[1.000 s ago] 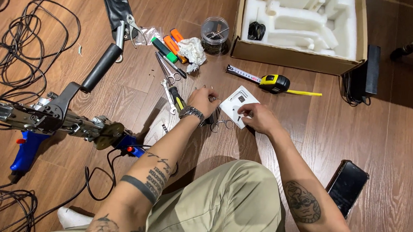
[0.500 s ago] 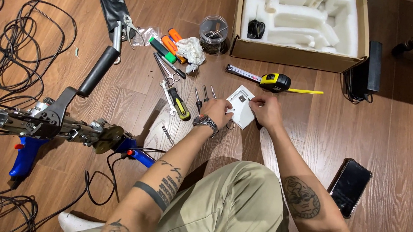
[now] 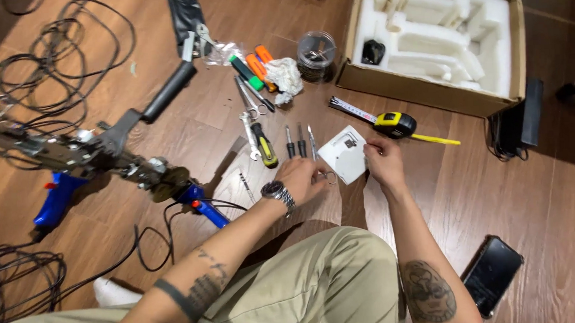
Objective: The person sits on the floor and assembles a mechanical device by inserting small metal pins into a cylindrical component and attaching a handle. They use their hands to manipulate the parts and occasionally pick up tools from the surrounding area.
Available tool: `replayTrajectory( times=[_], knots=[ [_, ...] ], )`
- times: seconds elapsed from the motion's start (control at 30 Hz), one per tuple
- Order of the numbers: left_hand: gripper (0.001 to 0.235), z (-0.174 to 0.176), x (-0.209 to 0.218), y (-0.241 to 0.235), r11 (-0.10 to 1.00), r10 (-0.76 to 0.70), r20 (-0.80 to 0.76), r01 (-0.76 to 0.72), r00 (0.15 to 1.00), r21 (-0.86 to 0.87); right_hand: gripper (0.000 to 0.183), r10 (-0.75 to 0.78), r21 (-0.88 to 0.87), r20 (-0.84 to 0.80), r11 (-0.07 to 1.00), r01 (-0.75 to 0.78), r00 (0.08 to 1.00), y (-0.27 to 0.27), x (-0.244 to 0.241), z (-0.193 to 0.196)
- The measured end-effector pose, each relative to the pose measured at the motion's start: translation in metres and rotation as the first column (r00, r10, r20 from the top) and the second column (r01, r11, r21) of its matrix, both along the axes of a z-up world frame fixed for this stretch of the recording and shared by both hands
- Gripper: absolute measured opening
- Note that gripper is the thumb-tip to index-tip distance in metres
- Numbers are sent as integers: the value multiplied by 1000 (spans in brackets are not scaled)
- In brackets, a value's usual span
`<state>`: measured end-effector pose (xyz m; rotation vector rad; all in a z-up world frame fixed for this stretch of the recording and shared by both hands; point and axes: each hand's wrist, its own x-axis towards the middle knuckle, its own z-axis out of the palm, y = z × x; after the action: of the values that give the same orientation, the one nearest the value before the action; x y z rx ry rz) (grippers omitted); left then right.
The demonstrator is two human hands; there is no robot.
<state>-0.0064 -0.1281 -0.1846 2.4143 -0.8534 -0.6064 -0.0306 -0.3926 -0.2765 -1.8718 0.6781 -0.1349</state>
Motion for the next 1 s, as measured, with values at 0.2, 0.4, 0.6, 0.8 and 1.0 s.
replayTrajectory(
  times=[0.2, 0.4, 0.6, 0.8, 1.0],
  knots=[
    [28, 75, -33, 80, 956, 50, 45, -35, 998, -290, 53, 246, 203, 226, 934, -292, 943, 80, -14, 120],
    [19, 158, -46, 181, 841, 294, 249, -127, 923, -525, 41, 558, -127, -59, 819, -560, 828, 139, -8, 158],
    [19, 187, -41, 271, 675, 676, 390, -314, 625, -668, 36, 685, -117, -153, 704, -701, 713, 223, -2, 215],
    [81, 142, -16, 297, 571, 756, 242, -431, 608, -699, 35, 710, 13, -104, 702, -712, 697, 294, 4, 279],
    [68, 139, -14, 293, 495, 768, 102, -486, 632, -720, 44, 747, 70, 145, 646, -760, 649, 315, 19, 278]
  ],
)
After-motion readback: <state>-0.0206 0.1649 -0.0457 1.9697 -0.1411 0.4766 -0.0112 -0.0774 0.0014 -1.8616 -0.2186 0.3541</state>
